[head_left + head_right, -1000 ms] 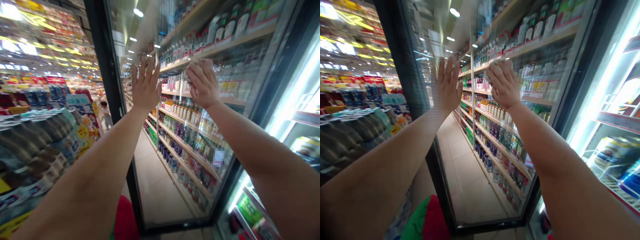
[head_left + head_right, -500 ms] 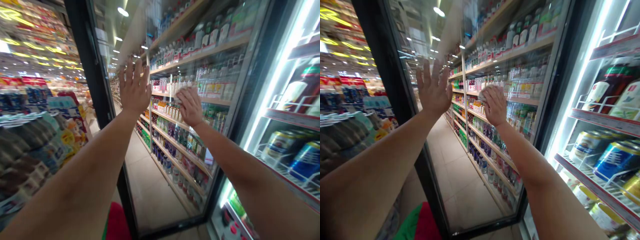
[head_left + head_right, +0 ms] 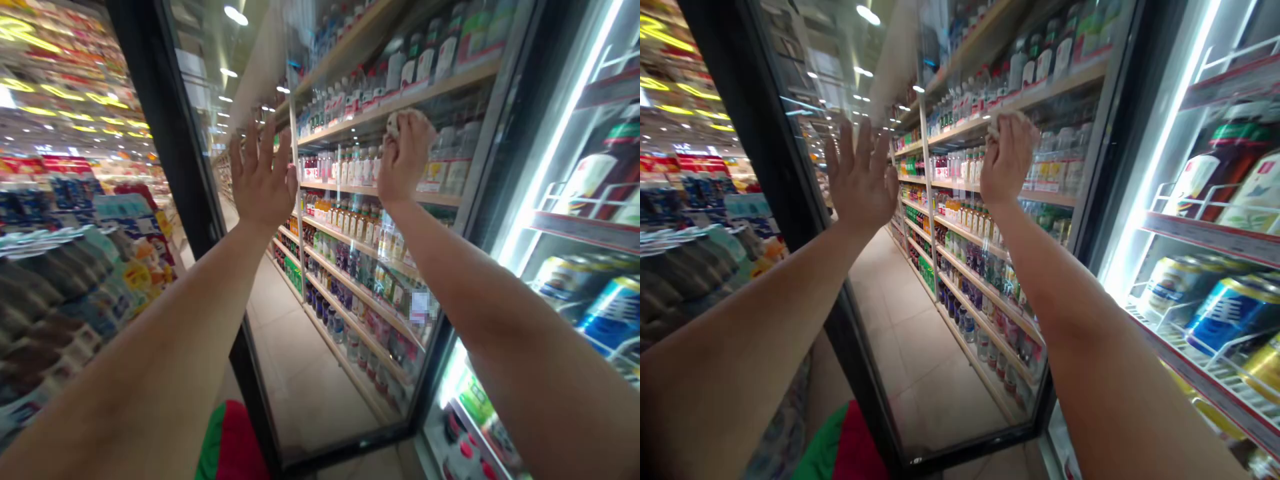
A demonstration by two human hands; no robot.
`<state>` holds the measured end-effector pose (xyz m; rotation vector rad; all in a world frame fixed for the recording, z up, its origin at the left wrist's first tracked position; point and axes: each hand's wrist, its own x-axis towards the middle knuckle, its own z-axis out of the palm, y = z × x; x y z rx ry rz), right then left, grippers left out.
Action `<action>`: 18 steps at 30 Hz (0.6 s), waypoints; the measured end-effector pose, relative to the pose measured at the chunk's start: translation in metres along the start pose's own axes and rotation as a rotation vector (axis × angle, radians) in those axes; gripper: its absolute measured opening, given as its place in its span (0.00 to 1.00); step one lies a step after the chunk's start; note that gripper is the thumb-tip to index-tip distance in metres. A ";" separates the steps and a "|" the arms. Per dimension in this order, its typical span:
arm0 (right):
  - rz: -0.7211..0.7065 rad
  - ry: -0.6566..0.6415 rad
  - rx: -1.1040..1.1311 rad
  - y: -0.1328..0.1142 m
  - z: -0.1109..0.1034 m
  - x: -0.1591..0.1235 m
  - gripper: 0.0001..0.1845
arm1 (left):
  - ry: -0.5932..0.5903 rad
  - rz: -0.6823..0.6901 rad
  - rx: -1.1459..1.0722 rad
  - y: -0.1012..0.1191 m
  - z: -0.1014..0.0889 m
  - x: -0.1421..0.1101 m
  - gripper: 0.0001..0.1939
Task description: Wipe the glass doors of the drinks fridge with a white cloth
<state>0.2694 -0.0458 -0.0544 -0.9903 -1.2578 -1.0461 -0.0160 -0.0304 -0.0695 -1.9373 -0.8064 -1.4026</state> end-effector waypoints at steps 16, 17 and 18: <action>-0.412 -0.244 0.131 -0.031 -0.002 -0.025 0.29 | -0.065 -0.056 0.077 0.003 0.000 0.001 0.35; -0.428 -0.252 0.143 -0.031 -0.003 -0.027 0.29 | -0.055 -0.045 0.064 0.002 0.000 0.000 0.35; -0.393 -0.220 0.150 -0.030 -0.002 -0.028 0.29 | -0.045 -0.032 0.047 0.002 0.000 0.000 0.36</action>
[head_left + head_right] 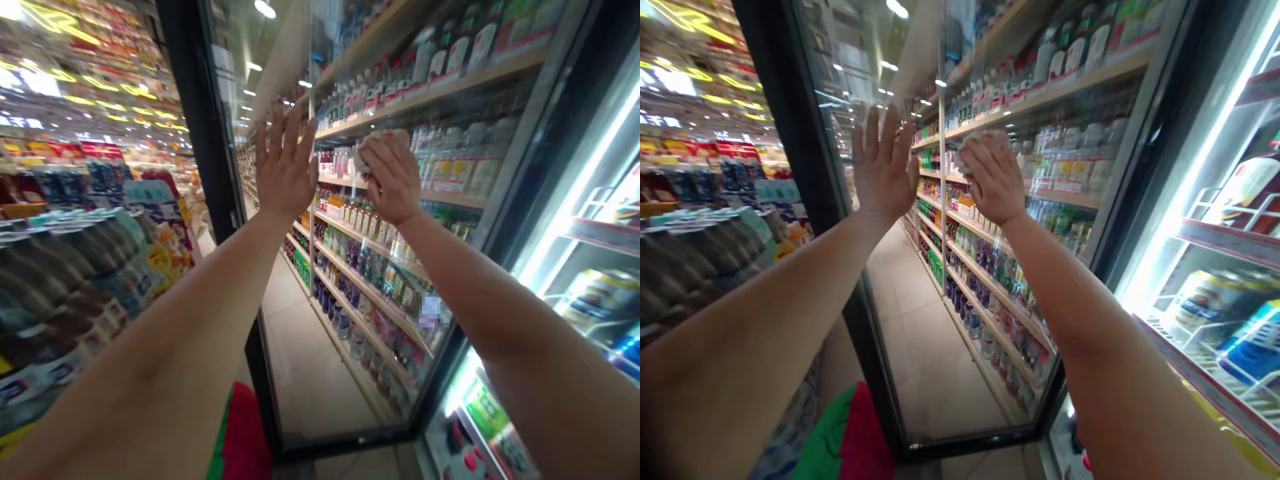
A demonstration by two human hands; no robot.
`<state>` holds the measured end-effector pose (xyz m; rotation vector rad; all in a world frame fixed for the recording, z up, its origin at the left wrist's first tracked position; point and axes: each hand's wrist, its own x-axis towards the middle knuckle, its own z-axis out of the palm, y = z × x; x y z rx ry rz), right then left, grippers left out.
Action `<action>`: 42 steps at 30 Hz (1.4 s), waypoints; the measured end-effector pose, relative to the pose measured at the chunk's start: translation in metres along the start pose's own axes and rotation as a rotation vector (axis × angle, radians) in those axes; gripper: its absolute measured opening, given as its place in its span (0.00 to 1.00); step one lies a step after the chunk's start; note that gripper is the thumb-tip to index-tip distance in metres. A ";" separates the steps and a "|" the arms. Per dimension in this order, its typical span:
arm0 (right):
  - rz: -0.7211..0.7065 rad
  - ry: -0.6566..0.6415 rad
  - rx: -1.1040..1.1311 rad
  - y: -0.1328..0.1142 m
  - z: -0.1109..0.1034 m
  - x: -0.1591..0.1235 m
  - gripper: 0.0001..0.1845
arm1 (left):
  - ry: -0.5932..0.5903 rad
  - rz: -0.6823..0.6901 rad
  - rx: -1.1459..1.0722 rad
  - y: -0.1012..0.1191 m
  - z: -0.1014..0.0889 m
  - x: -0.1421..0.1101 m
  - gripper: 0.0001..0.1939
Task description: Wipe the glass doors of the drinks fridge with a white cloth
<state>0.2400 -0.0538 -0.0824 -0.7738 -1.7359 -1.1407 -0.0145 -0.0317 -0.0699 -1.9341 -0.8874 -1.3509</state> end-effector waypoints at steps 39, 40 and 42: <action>0.251 0.237 -0.018 -0.027 0.009 -0.041 0.29 | 0.006 -0.012 -0.006 0.000 0.001 -0.003 0.36; 0.202 0.214 -0.025 -0.028 0.009 -0.042 0.30 | 0.012 -0.012 -0.004 0.000 0.001 -0.004 0.35; -0.049 0.022 -0.002 -0.027 0.004 -0.041 0.29 | 0.020 -0.017 0.002 0.001 0.000 -0.005 0.33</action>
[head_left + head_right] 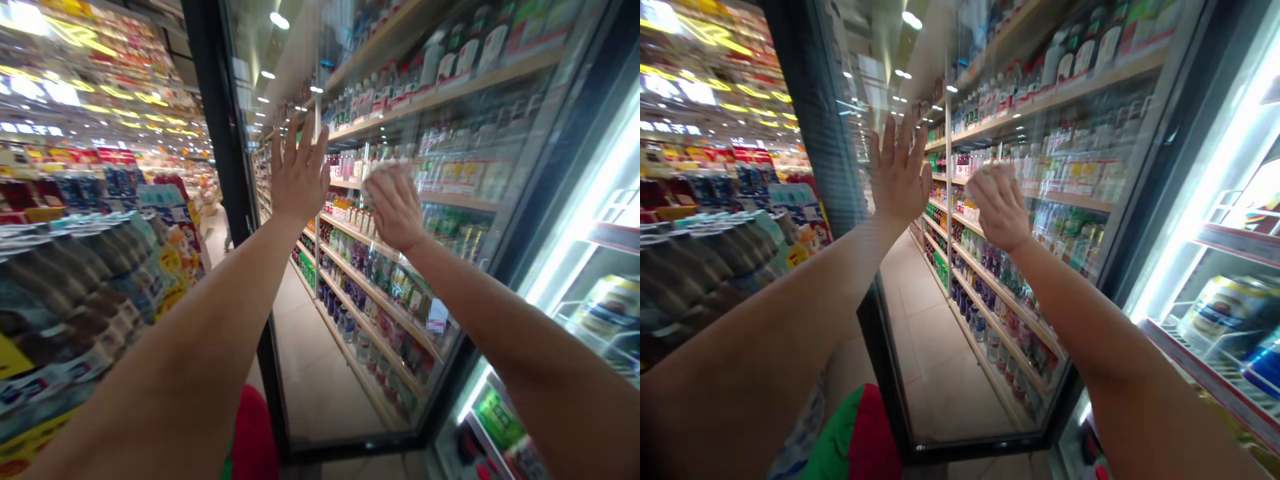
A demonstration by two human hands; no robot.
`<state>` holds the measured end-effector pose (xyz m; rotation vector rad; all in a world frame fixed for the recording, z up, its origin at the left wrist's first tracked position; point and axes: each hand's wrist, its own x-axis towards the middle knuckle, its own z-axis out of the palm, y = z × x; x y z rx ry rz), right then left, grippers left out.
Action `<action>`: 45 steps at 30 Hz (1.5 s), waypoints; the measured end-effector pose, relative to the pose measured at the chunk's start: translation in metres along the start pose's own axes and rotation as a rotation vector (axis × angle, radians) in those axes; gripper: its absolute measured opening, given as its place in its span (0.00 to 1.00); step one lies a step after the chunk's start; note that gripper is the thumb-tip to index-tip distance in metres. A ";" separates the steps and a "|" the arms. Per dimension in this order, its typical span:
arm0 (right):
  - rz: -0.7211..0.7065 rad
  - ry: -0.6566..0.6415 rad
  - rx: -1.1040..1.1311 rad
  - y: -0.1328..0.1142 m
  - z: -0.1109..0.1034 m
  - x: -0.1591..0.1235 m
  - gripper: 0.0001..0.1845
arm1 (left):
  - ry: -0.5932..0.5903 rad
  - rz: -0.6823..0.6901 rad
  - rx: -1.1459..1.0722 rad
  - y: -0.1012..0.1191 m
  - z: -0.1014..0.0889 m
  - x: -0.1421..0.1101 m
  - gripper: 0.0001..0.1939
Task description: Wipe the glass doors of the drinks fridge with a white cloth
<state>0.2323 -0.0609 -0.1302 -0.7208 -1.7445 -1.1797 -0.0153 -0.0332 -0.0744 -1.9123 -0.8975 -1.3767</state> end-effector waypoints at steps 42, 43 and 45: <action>0.032 -0.110 -0.124 0.082 -0.032 0.034 0.30 | -0.042 -0.020 0.012 -0.003 0.002 0.003 0.34; 0.127 -0.056 -0.142 0.086 -0.030 0.032 0.31 | -0.050 -0.026 0.031 -0.001 0.000 0.003 0.34; 0.385 0.091 -0.196 0.097 -0.026 0.027 0.33 | -0.069 -0.031 0.076 0.003 -0.003 0.004 0.34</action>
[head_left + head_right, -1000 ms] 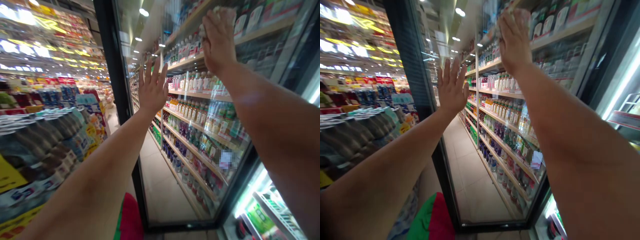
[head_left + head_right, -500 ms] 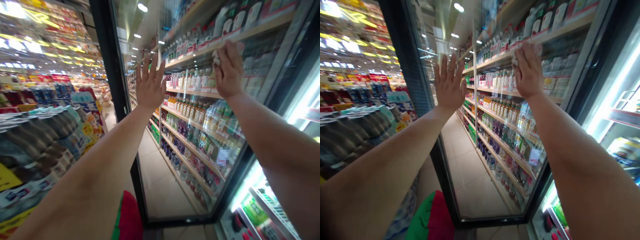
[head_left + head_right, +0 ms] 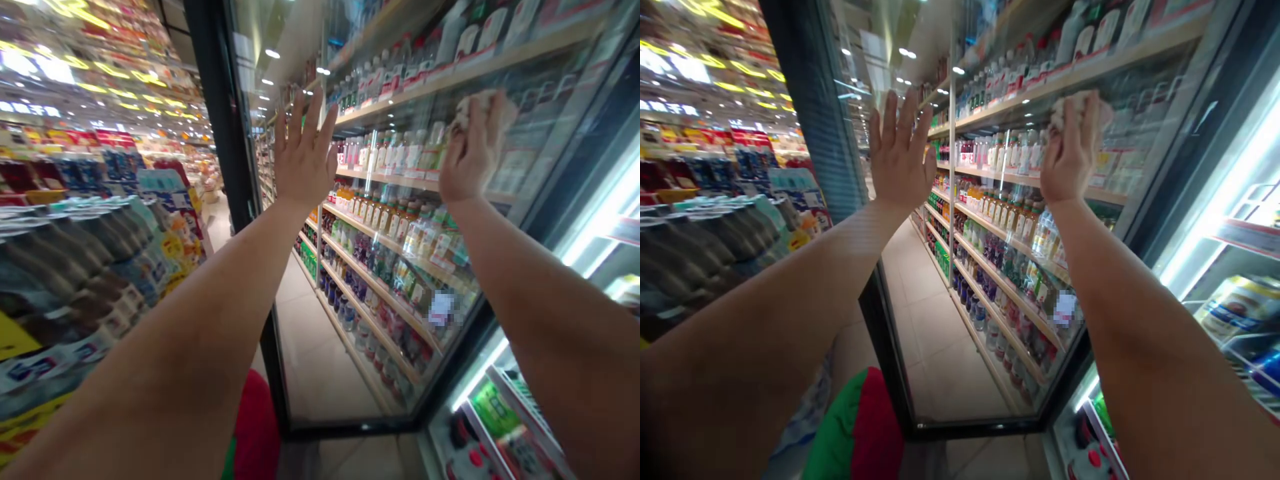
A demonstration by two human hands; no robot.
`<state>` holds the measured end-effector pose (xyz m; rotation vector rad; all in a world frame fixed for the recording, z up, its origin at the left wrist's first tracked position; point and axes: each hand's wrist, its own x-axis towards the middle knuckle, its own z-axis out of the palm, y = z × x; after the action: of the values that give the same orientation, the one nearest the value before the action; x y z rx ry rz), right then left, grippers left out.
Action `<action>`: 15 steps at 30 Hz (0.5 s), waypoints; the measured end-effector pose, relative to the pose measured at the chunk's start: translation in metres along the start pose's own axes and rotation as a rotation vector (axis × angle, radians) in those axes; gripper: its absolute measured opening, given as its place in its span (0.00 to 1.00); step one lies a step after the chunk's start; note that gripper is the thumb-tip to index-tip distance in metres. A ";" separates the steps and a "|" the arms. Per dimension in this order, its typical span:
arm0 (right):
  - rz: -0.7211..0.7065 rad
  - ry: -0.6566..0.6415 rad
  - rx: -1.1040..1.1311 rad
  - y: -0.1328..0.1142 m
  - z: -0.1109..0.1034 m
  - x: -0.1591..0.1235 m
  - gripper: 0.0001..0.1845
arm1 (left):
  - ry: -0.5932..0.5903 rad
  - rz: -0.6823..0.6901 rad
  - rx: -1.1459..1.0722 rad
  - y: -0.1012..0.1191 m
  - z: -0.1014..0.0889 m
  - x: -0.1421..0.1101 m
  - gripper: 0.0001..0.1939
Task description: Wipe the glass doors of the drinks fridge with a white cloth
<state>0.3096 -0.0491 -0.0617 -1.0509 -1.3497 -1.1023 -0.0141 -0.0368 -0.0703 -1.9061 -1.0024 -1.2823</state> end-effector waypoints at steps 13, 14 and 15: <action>0.143 0.060 0.124 -0.004 -0.008 -0.018 0.34 | 0.031 0.014 -0.065 0.008 -0.014 -0.005 0.32; 0.205 0.098 0.117 -0.003 -0.007 -0.019 0.35 | 0.033 0.020 -0.048 0.009 -0.015 -0.005 0.32; 0.221 0.108 0.107 -0.003 -0.008 -0.020 0.36 | 0.036 0.026 -0.034 0.010 -0.016 -0.005 0.32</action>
<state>0.3094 -0.0573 -0.0817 -1.0200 -1.1633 -0.9001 -0.0143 -0.0564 -0.0708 -1.9085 -0.9402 -1.3226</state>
